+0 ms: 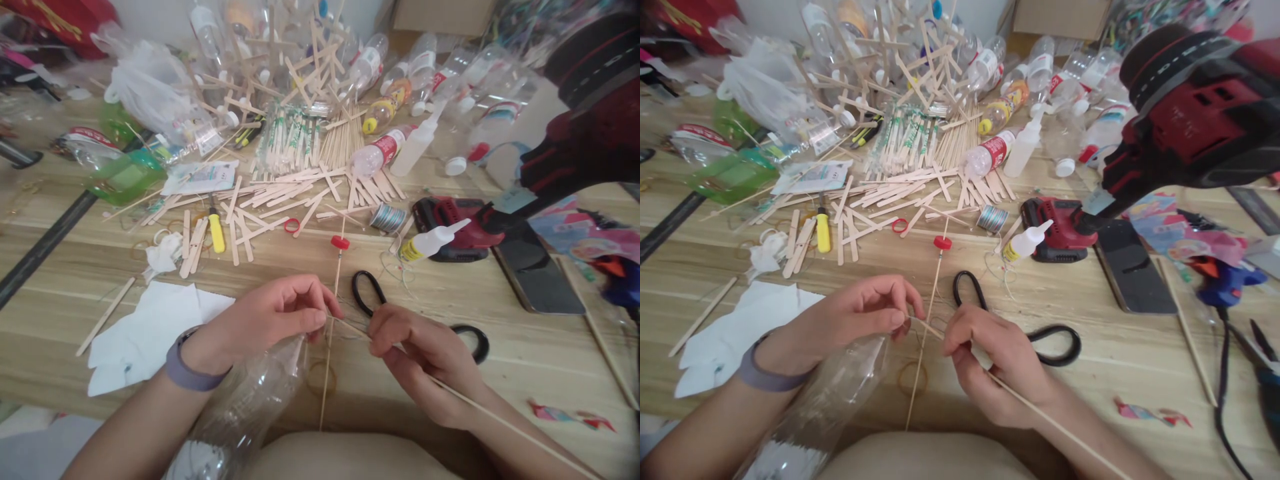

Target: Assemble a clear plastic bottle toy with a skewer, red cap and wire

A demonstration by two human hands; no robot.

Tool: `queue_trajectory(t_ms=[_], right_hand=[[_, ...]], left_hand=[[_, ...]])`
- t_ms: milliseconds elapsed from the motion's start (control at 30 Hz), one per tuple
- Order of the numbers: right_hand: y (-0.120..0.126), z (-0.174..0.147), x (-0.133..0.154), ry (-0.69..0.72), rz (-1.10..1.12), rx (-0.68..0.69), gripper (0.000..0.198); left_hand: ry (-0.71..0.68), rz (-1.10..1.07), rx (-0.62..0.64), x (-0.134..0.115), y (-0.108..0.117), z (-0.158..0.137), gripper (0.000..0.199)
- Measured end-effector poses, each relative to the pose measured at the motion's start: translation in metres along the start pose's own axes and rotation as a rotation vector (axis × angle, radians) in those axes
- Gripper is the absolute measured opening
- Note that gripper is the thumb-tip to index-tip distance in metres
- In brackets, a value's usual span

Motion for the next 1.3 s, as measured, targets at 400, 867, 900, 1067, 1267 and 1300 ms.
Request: queue_trajectory(t_ms=[400, 867, 900, 1067, 1267, 1300], right_hand=[[0.0024, -0.0012, -0.0004, 0.009, 0.042, -0.003, 0.027], [0.0077, 0.004, 0.0033, 0.017, 0.017, -0.008, 0.028], [0.0078, 0.004, 0.0034, 0.016, 0.015, -0.006, 0.028], [0.0081, 0.0038, 0.0042, 0.017, 0.022, -0.004, 0.028], [0.0076, 0.0037, 0.0048, 0.017, 0.011, -0.015, 0.027], [0.0076, 0.0036, 0.0047, 0.018, 0.008, -0.016, 0.027]], left_hand=[[-0.023, -0.092, 0.061, 0.0019, 0.0022, 0.0034, 0.019], [-0.013, -0.101, 0.013, 0.0012, 0.0066, 0.0029, 0.02], [-0.008, -0.106, 0.013, 0.0012, 0.0066, 0.0029, 0.02], [-0.003, -0.123, 0.019, 0.0002, 0.0061, 0.0014, 0.018], [0.009, -0.12, 0.007, 0.0011, 0.0069, 0.0013, 0.018], [0.01, -0.115, 0.005, 0.0012, 0.007, 0.0014, 0.018]])
Point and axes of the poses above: each hand's wrist, its own z-axis towards the middle knuckle, its own y-axis out of the back of the hand, x = y × z, the point moved 3 cm from there along z, towards the middle knuckle, and after that the axes turned 14 degrees about y, right-handed, at the moved point
